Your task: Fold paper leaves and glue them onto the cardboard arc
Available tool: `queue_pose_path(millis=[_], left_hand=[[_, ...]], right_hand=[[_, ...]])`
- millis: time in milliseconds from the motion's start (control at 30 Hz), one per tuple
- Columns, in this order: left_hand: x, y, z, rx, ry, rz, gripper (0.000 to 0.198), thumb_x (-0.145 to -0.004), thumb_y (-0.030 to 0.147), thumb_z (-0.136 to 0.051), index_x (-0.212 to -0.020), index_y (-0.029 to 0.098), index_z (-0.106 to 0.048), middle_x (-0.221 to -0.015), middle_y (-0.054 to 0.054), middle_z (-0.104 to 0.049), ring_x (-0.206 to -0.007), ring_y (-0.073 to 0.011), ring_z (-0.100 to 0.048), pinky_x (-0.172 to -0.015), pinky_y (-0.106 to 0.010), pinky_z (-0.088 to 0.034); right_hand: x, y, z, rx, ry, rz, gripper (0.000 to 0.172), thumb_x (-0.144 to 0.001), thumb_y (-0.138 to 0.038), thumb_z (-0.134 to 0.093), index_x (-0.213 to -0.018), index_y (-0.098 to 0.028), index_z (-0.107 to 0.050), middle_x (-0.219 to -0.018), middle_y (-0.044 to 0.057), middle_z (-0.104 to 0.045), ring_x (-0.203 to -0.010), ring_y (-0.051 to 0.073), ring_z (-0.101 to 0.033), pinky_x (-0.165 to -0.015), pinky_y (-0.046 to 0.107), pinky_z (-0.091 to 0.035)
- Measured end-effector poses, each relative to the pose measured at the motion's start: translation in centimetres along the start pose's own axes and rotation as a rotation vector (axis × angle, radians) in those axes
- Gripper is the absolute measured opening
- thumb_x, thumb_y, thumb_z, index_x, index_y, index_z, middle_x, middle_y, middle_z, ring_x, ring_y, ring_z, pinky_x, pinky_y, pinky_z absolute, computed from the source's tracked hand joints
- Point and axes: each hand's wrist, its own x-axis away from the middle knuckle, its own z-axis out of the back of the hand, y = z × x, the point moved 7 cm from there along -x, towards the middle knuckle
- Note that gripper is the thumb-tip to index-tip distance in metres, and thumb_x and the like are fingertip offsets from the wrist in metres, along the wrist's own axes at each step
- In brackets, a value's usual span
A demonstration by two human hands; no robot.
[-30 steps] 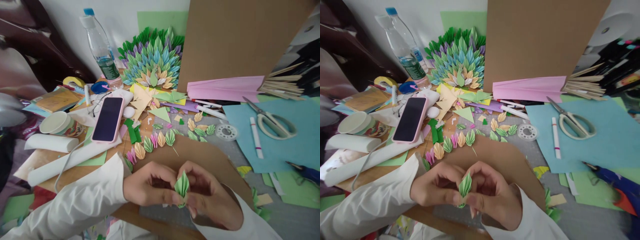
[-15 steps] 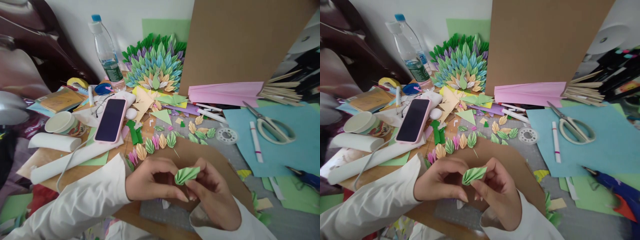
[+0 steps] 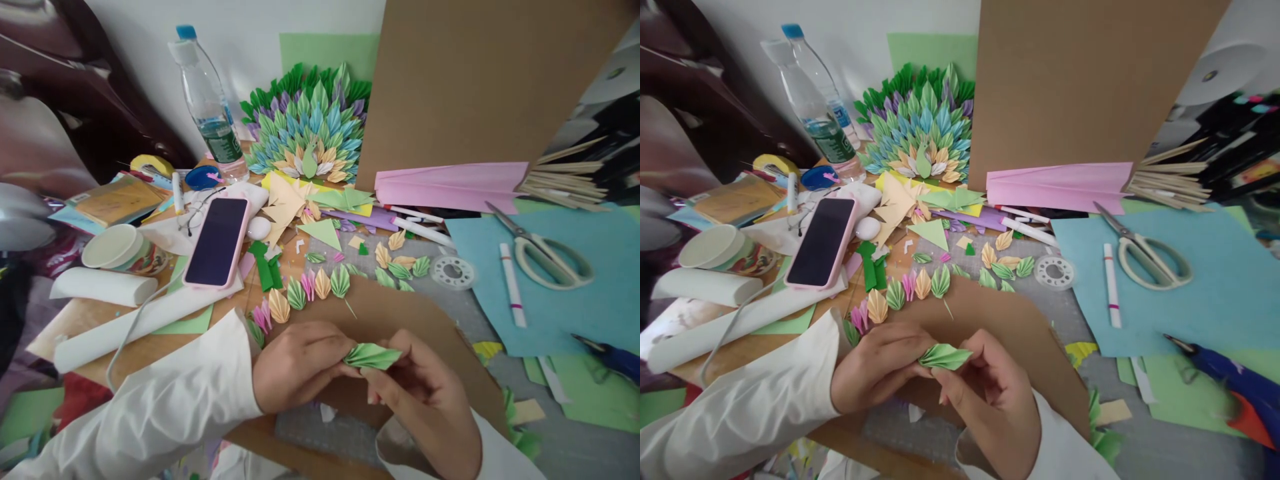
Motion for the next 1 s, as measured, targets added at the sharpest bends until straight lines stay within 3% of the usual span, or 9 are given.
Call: queue_pose_path(millis=[233,400,600,733,833,900,1000], left_hand=[[-0.2,0.4,0.0,-0.025,0.005,-0.026,0.02,-0.097,0.022,-0.042,-0.099,0.012,-0.06,-0.08,-0.011,-0.066,-0.069,-0.0168,-0.06,-0.063,-0.024,-0.047],[-0.2,0.6,-0.2,-0.03,-0.01,-0.097,0.016,-0.092,0.015,-0.043,-0.1,0.012,-0.057,-0.076,-0.012,-0.065,-0.066,-0.0184,-0.058,-0.061,-0.027,-0.045],[-0.4,0.9,0.0,-0.022,-0.019,-0.132,0.017,-0.089,0.013,-0.042,-0.092,0.011,-0.058,-0.07,-0.012,-0.064,-0.059,-0.0192,-0.055,-0.055,-0.029,-0.04],[-0.9,0.8,-0.1,0.032,-0.087,-0.035,0.02,-0.092,0.017,-0.041,-0.083,0.013,-0.058,-0.067,-0.009,-0.06,-0.062,-0.0188,-0.055,-0.058,-0.029,-0.041],[-1.0,0.2,-0.2,0.1,-0.109,0.072,0.025,-0.096,0.02,-0.037,-0.088,0.012,-0.059,-0.075,-0.01,-0.061,-0.07,-0.0184,-0.056,-0.065,-0.028,-0.044],[-1.0,-0.5,-0.1,0.176,-0.054,0.148,0.026,-0.097,0.024,-0.04,-0.091,0.012,-0.062,-0.08,-0.01,-0.063,-0.075,-0.0178,-0.057,-0.069,-0.027,-0.045],[-0.7,-2.1,0.2,0.434,0.139,0.302,0.023,-0.09,0.034,-0.059,-0.088,0.012,-0.066,-0.083,-0.008,-0.063,-0.079,-0.0177,-0.058,-0.075,-0.028,-0.045]], right_hand=[[0.6,-0.1,0.7,-0.006,0.138,0.039,0.029,-0.076,-0.043,-0.077,-0.089,-0.024,-0.06,-0.074,-0.001,-0.064,-0.063,0.012,-0.061,-0.06,0.019,-0.051],[0.7,-0.6,0.5,-0.037,0.086,0.148,0.012,-0.079,-0.029,-0.075,-0.08,-0.023,-0.065,-0.069,0.0,-0.06,-0.059,0.011,-0.056,-0.058,0.019,-0.05],[0.4,-0.4,0.7,-0.063,0.068,0.2,0.012,-0.081,-0.023,-0.074,-0.076,-0.022,-0.063,-0.067,0.0,-0.057,-0.06,0.012,-0.056,-0.058,0.022,-0.051],[-0.1,-1.0,0.6,0.044,0.022,0.291,0.01,-0.083,-0.024,-0.07,-0.078,-0.02,-0.062,-0.067,0.0,-0.058,-0.057,0.012,-0.055,-0.052,0.021,-0.048],[-0.4,-1.2,0.9,0.118,0.055,0.294,0.012,-0.083,-0.028,-0.07,-0.081,-0.02,-0.061,-0.07,0.0,-0.059,-0.057,0.012,-0.055,-0.052,0.021,-0.047],[-0.5,-1.3,1.1,0.156,0.092,0.288,0.014,-0.083,-0.031,-0.07,-0.086,-0.021,-0.061,-0.073,0.0,-0.062,-0.059,0.013,-0.057,-0.054,0.022,-0.048],[-0.6,-1.7,0.9,0.196,0.1,0.336,0.019,-0.084,-0.033,-0.068,-0.096,-0.022,-0.058,-0.08,0.002,-0.067,-0.065,0.015,-0.062,-0.06,0.025,-0.05]])
